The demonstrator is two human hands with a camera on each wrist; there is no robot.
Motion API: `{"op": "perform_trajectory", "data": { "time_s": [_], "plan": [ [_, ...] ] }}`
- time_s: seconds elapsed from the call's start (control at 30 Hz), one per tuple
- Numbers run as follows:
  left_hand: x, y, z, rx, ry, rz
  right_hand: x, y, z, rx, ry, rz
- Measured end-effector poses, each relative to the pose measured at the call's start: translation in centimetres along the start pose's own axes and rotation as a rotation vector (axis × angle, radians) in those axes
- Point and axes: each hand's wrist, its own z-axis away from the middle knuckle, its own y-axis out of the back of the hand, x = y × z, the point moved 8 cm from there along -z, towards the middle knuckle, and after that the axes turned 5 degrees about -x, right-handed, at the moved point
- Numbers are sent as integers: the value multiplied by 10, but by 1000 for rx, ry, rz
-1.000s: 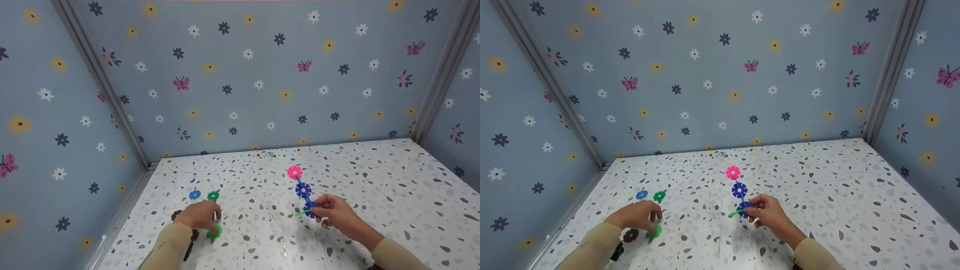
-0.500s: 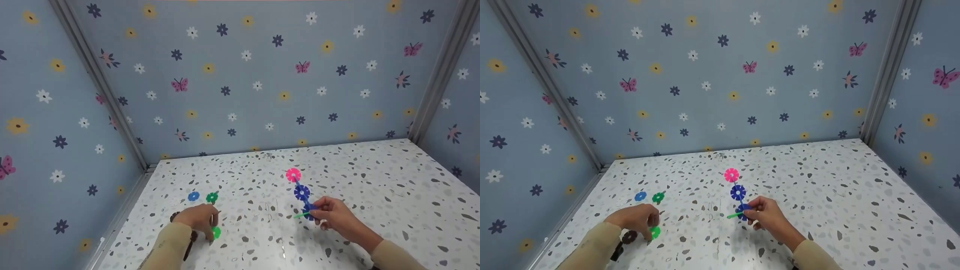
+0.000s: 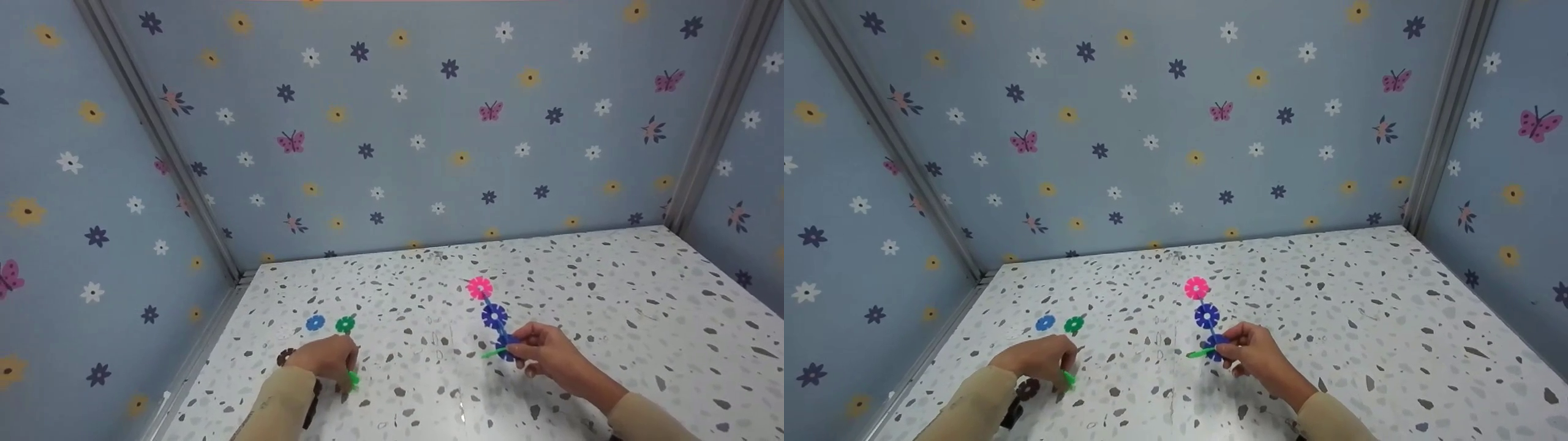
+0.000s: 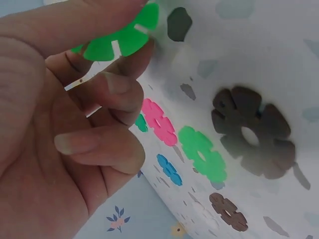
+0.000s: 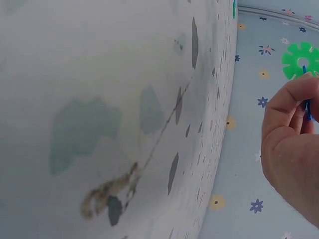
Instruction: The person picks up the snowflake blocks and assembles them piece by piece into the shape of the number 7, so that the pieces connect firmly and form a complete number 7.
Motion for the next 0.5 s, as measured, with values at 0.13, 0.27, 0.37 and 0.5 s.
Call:
{"op": "perform_trajectory", "data": {
  "time_s": [0.13, 0.27, 0.37, 0.5],
  "plan": [
    [10, 3, 1, 39, -94, 28, -1, 0, -1, -3, 9, 3],
    [20, 4, 1, 82, -161, 37, 0, 0, 0, 3, 4, 1],
    [28, 3, 0, 107, -196, 54, 1, -1, 1, -2, -1, -6],
    [43, 4, 1, 156, -291, 87, -1, -2, 2, -9, -5, -12]
  ]
}}
